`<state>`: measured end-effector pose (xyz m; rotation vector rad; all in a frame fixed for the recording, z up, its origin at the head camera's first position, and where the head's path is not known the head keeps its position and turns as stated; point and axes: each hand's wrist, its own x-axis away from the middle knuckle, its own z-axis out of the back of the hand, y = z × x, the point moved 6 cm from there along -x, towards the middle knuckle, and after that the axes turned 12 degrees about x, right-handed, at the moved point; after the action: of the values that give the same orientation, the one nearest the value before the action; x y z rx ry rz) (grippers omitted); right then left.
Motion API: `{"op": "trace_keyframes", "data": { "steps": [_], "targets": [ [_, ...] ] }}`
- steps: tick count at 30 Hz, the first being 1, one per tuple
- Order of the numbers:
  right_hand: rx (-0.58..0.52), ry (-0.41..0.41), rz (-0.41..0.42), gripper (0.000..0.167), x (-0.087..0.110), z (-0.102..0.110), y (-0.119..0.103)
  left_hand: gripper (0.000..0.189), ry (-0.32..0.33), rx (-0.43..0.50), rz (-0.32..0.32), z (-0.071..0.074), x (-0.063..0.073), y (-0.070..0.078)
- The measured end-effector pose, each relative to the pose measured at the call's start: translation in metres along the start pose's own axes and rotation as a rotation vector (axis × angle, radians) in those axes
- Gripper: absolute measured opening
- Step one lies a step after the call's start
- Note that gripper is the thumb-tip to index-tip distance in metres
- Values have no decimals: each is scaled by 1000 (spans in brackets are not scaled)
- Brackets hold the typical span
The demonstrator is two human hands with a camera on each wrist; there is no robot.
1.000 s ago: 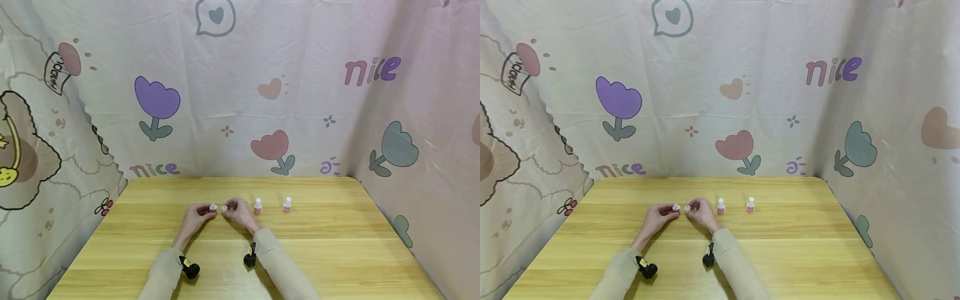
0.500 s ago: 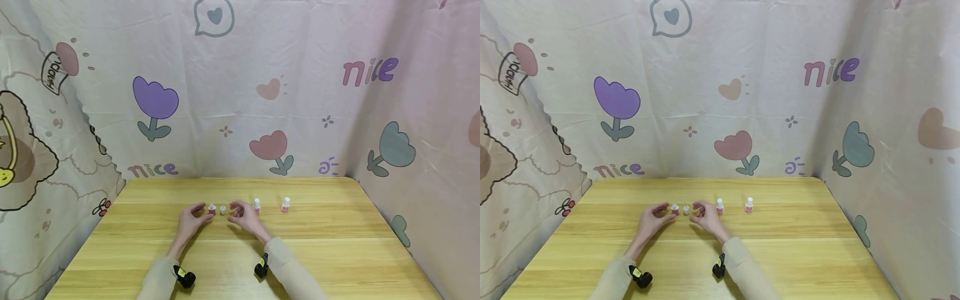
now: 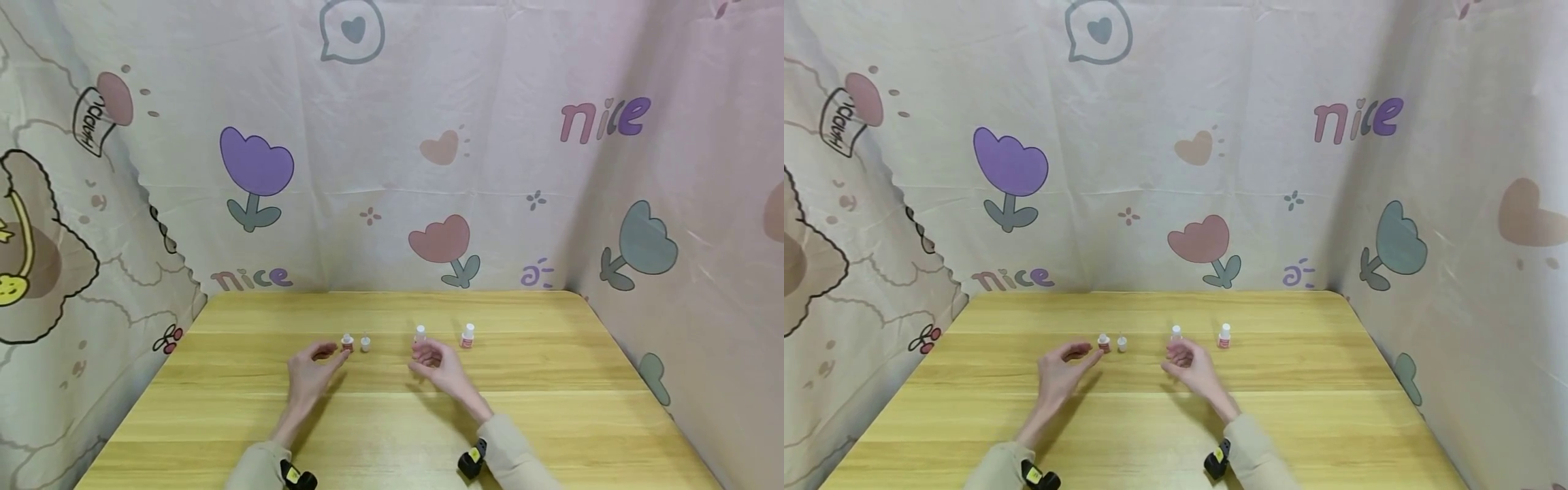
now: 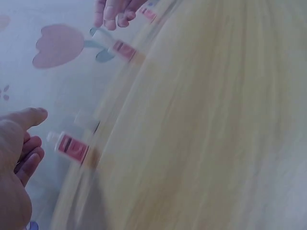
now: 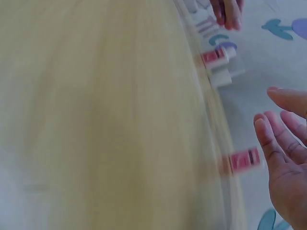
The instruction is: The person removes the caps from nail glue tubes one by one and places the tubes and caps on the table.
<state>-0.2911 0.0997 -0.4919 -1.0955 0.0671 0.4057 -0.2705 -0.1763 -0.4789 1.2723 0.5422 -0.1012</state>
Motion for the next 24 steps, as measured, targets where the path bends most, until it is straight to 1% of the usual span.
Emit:
{"op": "trace_keyframes", "data": {
  "steps": [2,5,8,12,15,17,19,24],
  "targets": [
    [-8,22,-26,38,6,9,6,27,-12,15,-43,-6,3,5],
    [-8,44,-65,37,12,21,13,25,-45,32,-86,-16,9,9],
    [-8,56,-100,38,15,30,18,24,-77,41,-105,-28,14,11],
    [-16,74,-120,38,16,38,23,25,-126,81,-65,-46,20,14],
    [-25,93,-116,37,16,43,25,29,-169,118,-37,-61,23,17],
    [-26,95,-113,37,17,45,26,32,-195,139,-32,-70,24,17],
    [-24,95,-118,37,17,47,27,34,-222,159,-25,-78,25,18],
    [-19,88,-124,36,17,53,31,37,-277,204,22,-98,23,15]
  ]
}}
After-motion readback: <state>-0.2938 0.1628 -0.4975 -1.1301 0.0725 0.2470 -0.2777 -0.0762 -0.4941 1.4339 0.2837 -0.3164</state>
